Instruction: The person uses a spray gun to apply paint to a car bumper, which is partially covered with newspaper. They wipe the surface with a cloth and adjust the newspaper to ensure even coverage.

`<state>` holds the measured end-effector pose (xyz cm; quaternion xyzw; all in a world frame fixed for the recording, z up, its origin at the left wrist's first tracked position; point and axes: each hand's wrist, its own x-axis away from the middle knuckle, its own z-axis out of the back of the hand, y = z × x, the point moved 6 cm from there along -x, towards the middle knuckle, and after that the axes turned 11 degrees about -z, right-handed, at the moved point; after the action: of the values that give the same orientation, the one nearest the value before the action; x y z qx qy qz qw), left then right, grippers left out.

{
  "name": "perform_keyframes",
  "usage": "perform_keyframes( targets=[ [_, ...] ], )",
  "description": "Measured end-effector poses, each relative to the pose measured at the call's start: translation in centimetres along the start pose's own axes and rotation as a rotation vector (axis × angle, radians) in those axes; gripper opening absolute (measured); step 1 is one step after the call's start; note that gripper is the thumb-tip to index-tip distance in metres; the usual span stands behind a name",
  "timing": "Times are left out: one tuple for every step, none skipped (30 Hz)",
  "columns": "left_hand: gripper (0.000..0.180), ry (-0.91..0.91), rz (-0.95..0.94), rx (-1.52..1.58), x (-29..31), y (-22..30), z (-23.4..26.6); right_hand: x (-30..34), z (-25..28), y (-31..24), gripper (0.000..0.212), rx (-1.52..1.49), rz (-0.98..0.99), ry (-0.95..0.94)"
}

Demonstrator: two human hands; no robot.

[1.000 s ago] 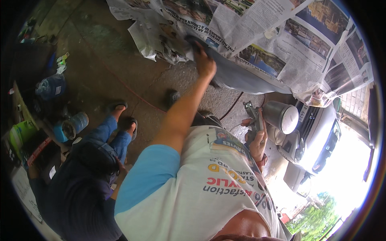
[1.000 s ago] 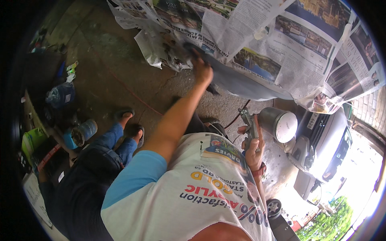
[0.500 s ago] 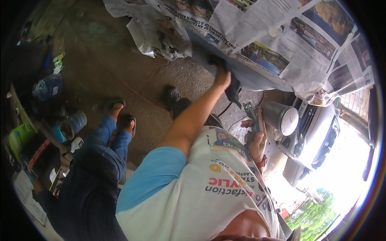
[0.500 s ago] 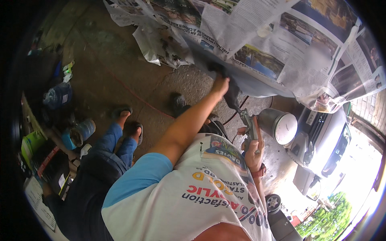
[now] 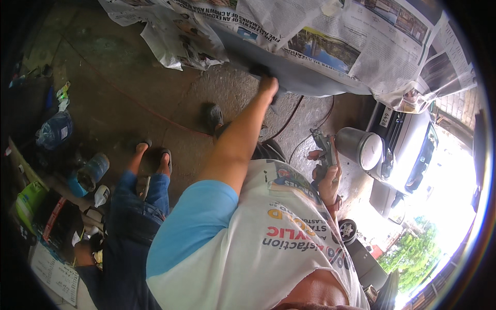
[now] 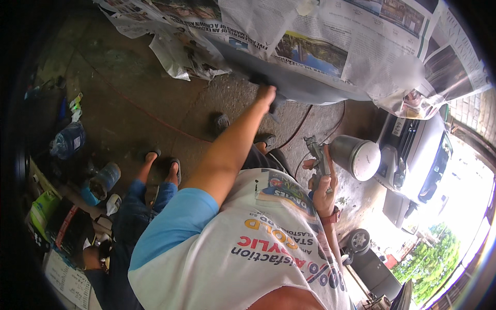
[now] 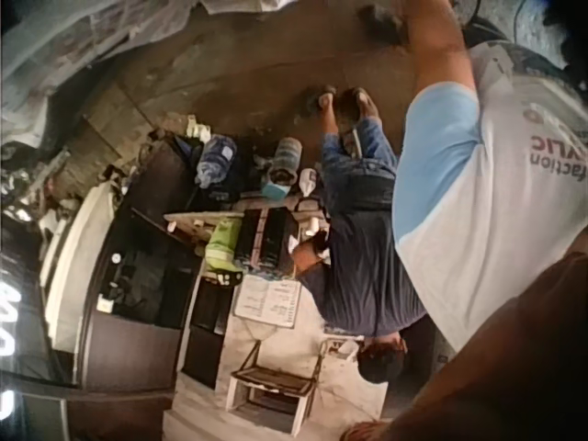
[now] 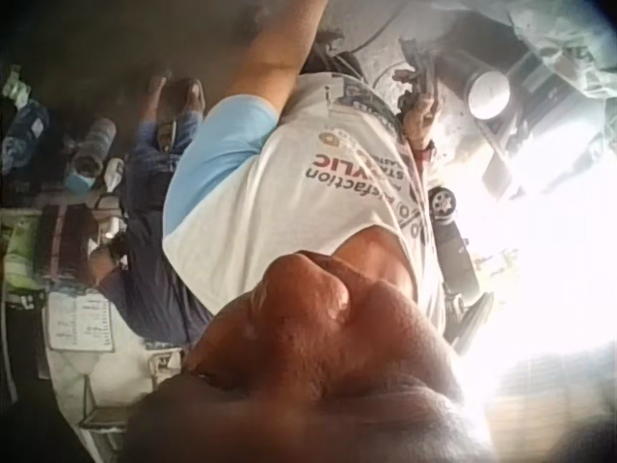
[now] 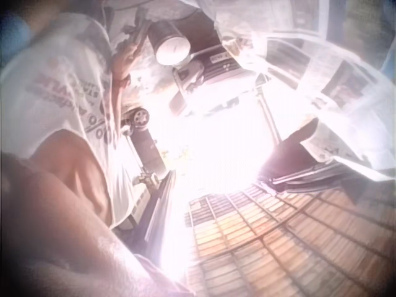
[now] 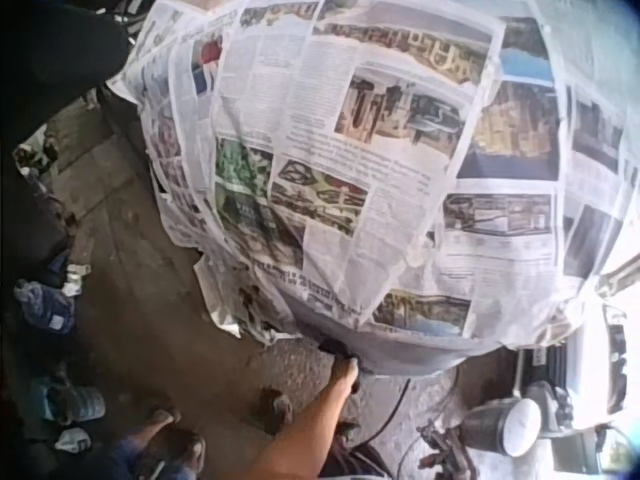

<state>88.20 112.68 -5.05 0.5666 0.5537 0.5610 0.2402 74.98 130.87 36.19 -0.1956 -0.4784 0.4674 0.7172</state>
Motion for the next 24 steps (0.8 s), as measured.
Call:
perform_keyframes(
  targets=[
    [0.066, -0.069, 0.135, -0.195, 3.9, 5.0, -2.8, 0.1, 0.4, 0.6, 0.104, -0.008, -0.016, 0.02],
    [0.065, -0.06, 0.012, -0.078, 4.7, 3.0, -6.0, 0.2, 0.8, 1.1, 0.104, -0.004, -0.031, 0.025],
    [0.071, -0.217, 0.13, -0.088, 7.6, 5.4, -7.2, 0.6, 1.1, 2.7, 0.105, -0.036, -0.058, 0.045],
    [0.071, -0.217, 0.108, -0.038, 7.7, 6.3, -6.9, 0.6, 1.2, 2.8, 0.105, -0.039, -0.06, 0.038],
    [0.071, -0.218, 0.088, 0.012, 7.8, 7.0, -6.4, 0.6, 1.1, 2.8, 0.106, -0.044, -0.065, 0.022],
    [0.063, -0.163, 0.067, -0.039, 8.6, 10.4, -5.1, 1.1, 1.6, 3.6, 0.107, -0.06, -0.086, 0.037],
    [0.055, 0.05, -0.075, -0.006, 7.3, 11.3, -2.8, 1.3, 1.8, 3.3, 0.109, -0.055, -0.088, 0.029],
    [0.055, 0.093, -0.039, 0.003, 5.2, 11.1, -0.4, 1.6, 2.1, 3.7, 0.109, -0.051, -0.088, 0.039],
    [0.055, 0.131, 0.107, -0.004, 4.5, 12.2, 0.2, 1.8, 3.6, 4.7, 0.11, -0.047, -0.098, 0.066],
    [0.054, 0.229, 0.004, 0.02, 1.1, 9.4, 3.9, 1.6, 3.7, 4.6, 0.111, -0.041, -0.08, 0.056],
    [0.054, 0.255, -0.017, 0.01, -1.0, 6.6, 5.5, 1.4, 3.8, 4.7, 0.112, -0.048, -0.068, 0.052],
    [0.054, 0.284, -0.043, -0.002, -3.1, 4.2, 7.4, 1.5, 4.0, 4.9, 0.112, -0.057, -0.052, 0.041],
    [0.054, 0.226, 0.022, -0.051, -3.5, 2.4, 7.2, 1.6, 4.4, 5.6, 0.112, -0.064, -0.052, 0.045],
    [0.054, 0.171, 0.084, -0.1, -3.3, 0.8, 6.9, 1.6, 4.8, 6.6, 0.113, -0.078, -0.035, 0.046],
    [0.059, 0.144, 0.028, 0.017, -2.7, -0.1, 5.5, 1.5, 5.1, 7.1, 0.114, -0.078, -0.039, 0.024],
    [0.061, 0.097, 0.113, -0.093, -0.3, 0.0, 1.4, 1.2, 6.6, 8.2, 0.115, -0.075, -0.064, 0.021],
    [0.066, 0.061, 0.121, -0.037, 2.4, 0.2, -1.6, 1.5, 6.7, 8.7, 0.116, -0.077, -0.085, 0.013],
    [0.077, 0.012, 0.083, -0.034, 6.5, 3.2, -5.9, 1.9, 7.4, 9.8, 0.116, -0.082, -0.111, 0.038],
    [0.086, -0.001, 0.009, -0.014, 7.2, 2.0, -7.7, 1.6, 7.7, 9.7, 0.116, -0.076, -0.093, 0.005],
    [0.089, -0.058, 0.106, 0.022, 11.7, 5.8, -11.4, 1.9, 8.7, 11.5, 0.116, -0.094, -0.122, 0.041],
    [0.089, -0.034, -0.044, -0.075, 11.5, 3.5, -12.3, 1.4, 8.7, 10.9, 0.116, -0.087, -0.086, -0.001],
    [0.086, 0.004, -0.062, -0.097, 12.7, 4.5, -13.5, 1.3, 9.5, 11.7, 0.116, -0.096, -0.083, 0.004],
    [0.084, 0.037, -0.079, -0.119, 13.9, 5.4, -14.8, 1.3, 10.4, 12.7, 0.116, -0.104, -0.082, 0.013],
    [0.079, 0.039, -0.011, -0.111, 13.6, 5.4, -14.5, 1.5, 11.1, 13.7, 0.114, -0.094, -0.068, 0.015]
  ],
)
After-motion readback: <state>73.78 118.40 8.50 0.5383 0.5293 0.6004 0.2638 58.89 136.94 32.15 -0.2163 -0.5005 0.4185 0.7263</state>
